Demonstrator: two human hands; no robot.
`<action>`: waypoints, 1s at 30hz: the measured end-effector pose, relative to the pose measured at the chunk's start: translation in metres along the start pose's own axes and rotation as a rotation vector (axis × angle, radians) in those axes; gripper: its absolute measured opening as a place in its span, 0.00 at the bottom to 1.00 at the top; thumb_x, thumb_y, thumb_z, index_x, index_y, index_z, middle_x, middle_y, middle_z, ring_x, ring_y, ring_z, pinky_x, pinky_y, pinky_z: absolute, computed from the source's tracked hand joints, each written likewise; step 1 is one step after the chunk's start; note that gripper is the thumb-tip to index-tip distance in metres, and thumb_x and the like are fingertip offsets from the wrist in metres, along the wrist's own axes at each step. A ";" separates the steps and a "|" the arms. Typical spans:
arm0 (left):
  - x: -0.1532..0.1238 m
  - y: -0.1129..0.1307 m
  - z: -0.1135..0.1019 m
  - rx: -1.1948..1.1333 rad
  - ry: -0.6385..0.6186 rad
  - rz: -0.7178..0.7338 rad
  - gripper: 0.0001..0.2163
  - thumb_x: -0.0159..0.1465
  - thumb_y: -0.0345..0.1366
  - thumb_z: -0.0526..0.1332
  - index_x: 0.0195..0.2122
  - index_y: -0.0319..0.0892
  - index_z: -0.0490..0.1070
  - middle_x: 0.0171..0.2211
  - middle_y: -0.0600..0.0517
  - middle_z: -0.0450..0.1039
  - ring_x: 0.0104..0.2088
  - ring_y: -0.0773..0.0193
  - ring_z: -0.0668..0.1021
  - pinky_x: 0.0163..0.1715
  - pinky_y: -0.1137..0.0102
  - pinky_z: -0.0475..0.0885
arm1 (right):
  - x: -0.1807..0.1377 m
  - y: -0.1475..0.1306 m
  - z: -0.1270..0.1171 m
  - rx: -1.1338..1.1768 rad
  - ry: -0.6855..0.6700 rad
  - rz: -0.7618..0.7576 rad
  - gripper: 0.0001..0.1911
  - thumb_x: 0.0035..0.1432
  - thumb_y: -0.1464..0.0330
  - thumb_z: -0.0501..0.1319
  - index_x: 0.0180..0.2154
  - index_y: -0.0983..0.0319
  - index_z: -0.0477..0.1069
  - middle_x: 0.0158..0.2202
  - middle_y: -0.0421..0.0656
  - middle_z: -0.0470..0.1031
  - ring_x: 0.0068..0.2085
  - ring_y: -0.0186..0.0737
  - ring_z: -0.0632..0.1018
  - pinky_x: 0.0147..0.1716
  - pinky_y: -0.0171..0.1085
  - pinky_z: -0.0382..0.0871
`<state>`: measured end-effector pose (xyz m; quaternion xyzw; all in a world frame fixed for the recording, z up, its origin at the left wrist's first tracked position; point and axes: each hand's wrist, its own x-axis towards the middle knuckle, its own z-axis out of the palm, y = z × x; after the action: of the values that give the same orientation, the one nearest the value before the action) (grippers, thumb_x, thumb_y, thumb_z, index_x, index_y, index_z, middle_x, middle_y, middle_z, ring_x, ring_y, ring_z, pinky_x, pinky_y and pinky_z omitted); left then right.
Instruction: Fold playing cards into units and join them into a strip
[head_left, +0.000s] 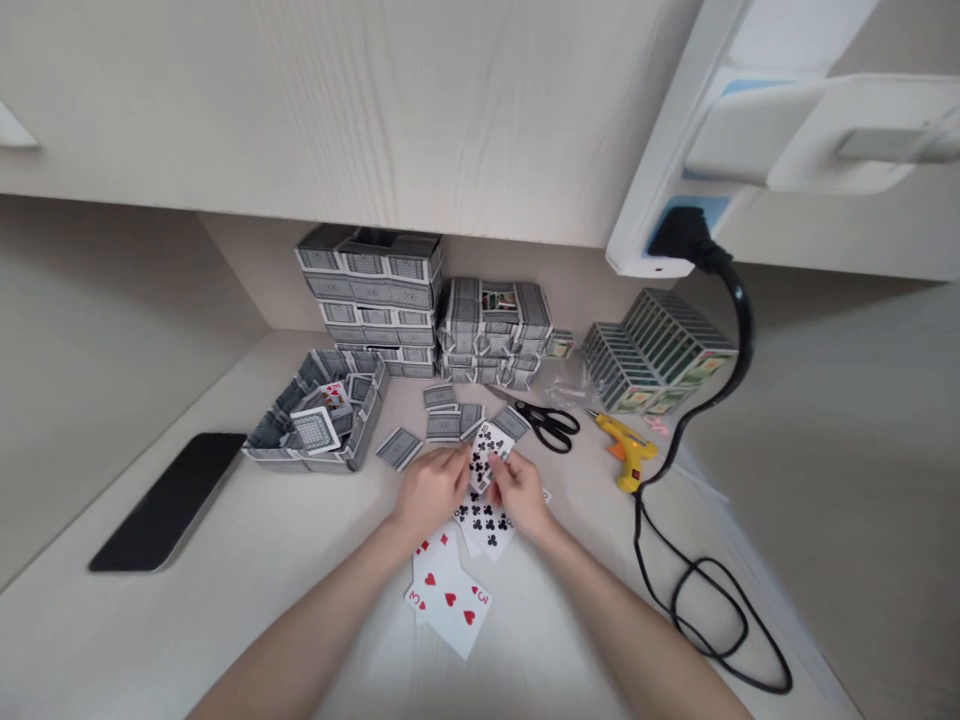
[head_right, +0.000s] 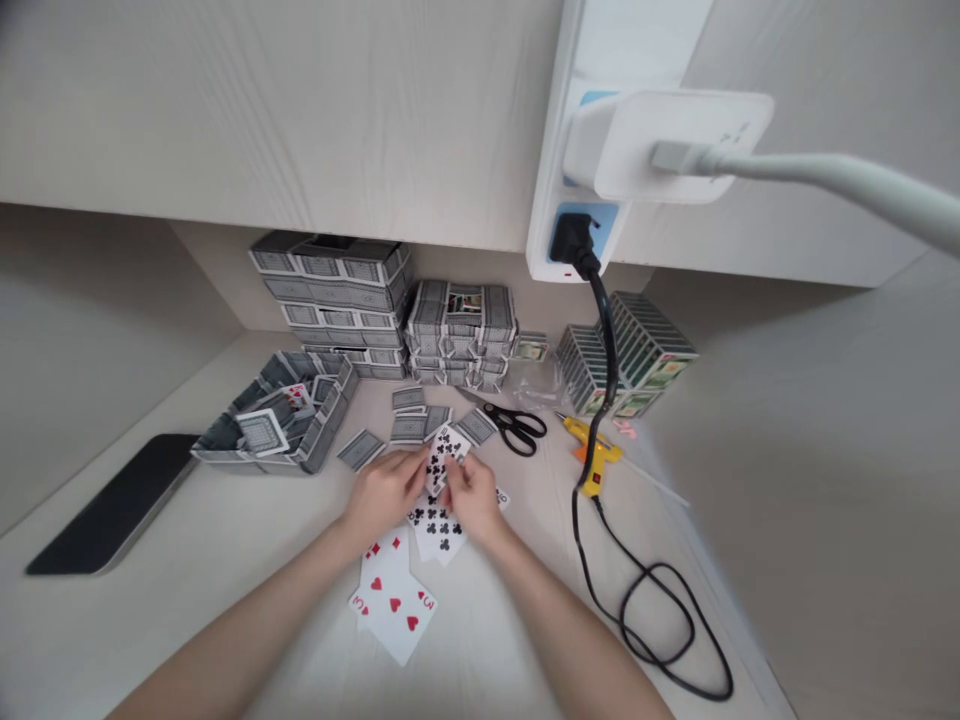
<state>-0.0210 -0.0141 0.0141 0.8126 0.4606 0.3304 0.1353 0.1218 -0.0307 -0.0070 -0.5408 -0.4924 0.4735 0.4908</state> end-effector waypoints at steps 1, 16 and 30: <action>0.001 0.000 0.000 -0.132 0.018 -0.063 0.13 0.60 0.34 0.53 0.43 0.41 0.71 0.39 0.46 0.75 0.39 0.59 0.75 0.42 0.66 0.68 | 0.004 -0.001 -0.005 0.037 -0.009 0.004 0.19 0.52 0.51 0.54 0.24 0.60 0.59 0.09 0.32 0.61 0.11 0.30 0.61 0.11 0.30 0.53; 0.010 -0.010 0.001 -1.109 -0.172 -0.610 0.12 0.49 0.41 0.65 0.25 0.36 0.72 0.23 0.54 0.72 0.23 0.70 0.71 0.25 0.75 0.65 | 0.007 -0.005 -0.014 0.070 -0.166 -0.053 0.20 0.51 0.52 0.56 0.21 0.60 0.57 0.10 0.31 0.55 0.13 0.27 0.55 0.13 0.30 0.45; 0.004 0.000 0.022 -0.245 0.108 -0.339 0.17 0.62 0.44 0.48 0.19 0.41 0.57 0.15 0.58 0.56 0.18 0.71 0.60 0.20 0.74 0.54 | 0.002 0.002 -0.005 -0.239 -0.145 -0.055 0.18 0.58 0.53 0.47 0.27 0.60 0.59 0.12 0.33 0.60 0.14 0.31 0.63 0.16 0.30 0.56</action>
<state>-0.0048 -0.0087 -0.0006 0.6823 0.5534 0.3995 0.2620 0.1268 -0.0293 -0.0086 -0.5460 -0.5943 0.4355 0.3988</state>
